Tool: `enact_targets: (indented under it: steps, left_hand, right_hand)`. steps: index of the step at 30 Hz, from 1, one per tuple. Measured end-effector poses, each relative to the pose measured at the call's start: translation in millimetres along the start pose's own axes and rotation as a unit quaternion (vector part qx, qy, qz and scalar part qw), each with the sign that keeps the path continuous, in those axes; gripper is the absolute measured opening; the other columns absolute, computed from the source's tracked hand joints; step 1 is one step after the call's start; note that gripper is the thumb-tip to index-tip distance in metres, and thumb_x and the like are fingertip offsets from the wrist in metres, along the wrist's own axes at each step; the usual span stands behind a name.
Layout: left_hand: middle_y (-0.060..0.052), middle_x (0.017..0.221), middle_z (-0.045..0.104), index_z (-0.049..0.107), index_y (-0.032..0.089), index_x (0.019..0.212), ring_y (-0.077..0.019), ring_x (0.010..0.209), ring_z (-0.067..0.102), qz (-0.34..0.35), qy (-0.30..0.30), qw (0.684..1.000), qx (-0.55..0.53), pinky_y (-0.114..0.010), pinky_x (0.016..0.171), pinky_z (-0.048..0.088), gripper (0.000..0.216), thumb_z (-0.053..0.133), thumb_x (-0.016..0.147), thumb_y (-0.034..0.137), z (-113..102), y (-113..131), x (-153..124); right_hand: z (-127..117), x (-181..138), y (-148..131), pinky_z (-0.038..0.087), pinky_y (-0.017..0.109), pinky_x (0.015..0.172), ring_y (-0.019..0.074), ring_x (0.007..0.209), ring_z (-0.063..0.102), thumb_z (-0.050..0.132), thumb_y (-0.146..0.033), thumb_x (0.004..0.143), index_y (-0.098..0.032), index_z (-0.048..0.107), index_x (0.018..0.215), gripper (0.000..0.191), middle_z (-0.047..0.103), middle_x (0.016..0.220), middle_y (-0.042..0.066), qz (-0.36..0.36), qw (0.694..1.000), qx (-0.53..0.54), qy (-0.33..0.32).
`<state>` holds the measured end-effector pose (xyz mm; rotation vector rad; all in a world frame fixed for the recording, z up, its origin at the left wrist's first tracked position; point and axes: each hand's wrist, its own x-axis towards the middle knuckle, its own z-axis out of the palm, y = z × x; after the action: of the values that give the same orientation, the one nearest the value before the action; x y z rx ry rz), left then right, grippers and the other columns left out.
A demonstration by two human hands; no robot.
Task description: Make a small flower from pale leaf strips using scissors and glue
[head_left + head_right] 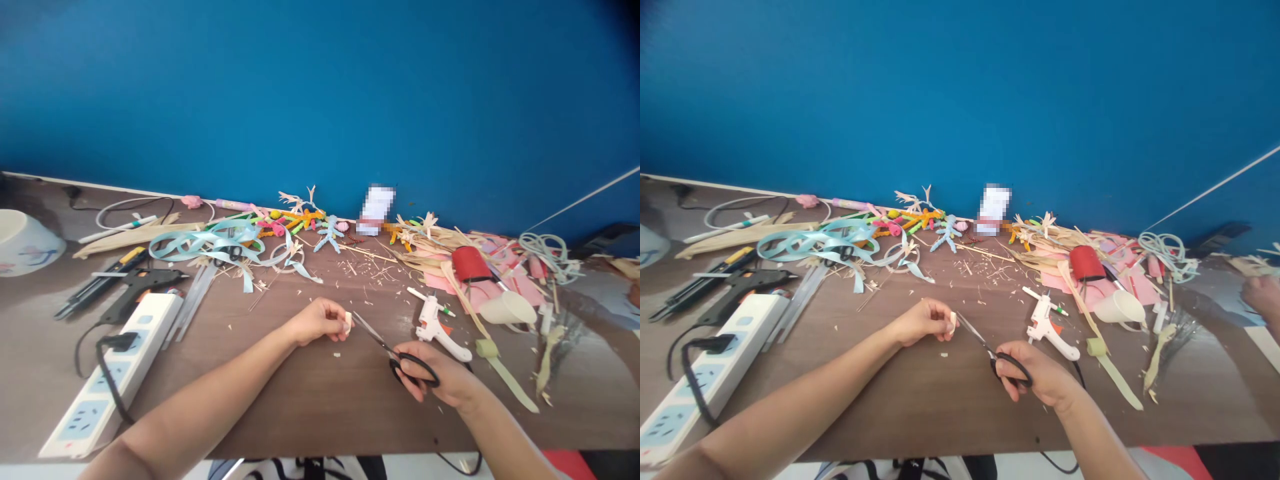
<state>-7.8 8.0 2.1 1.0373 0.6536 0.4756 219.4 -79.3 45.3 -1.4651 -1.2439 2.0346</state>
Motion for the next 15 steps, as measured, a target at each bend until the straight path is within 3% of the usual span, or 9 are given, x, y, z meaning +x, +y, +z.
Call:
enact_targets:
  steps: [15]
  left_hand:
    - [-0.002,0.059,0.059,0.061,0.011,0.060,-0.0092,0.052,0.054,0.001,-0.021,1.000,0.011,-0.020,0.050,0.041,0.016,0.068,0.057,0.026,-0.2,-3.1,0.7]
  right_hand:
    - [1.0,0.4,1.6,0.015,0.019,0.035,0.0039,0.032,0.034,0.058,-0.046,0.069,-0.014,0.049,0.065,0.034,0.048,0.036,-0.004,-0.001,0.999,0.032,-0.015]
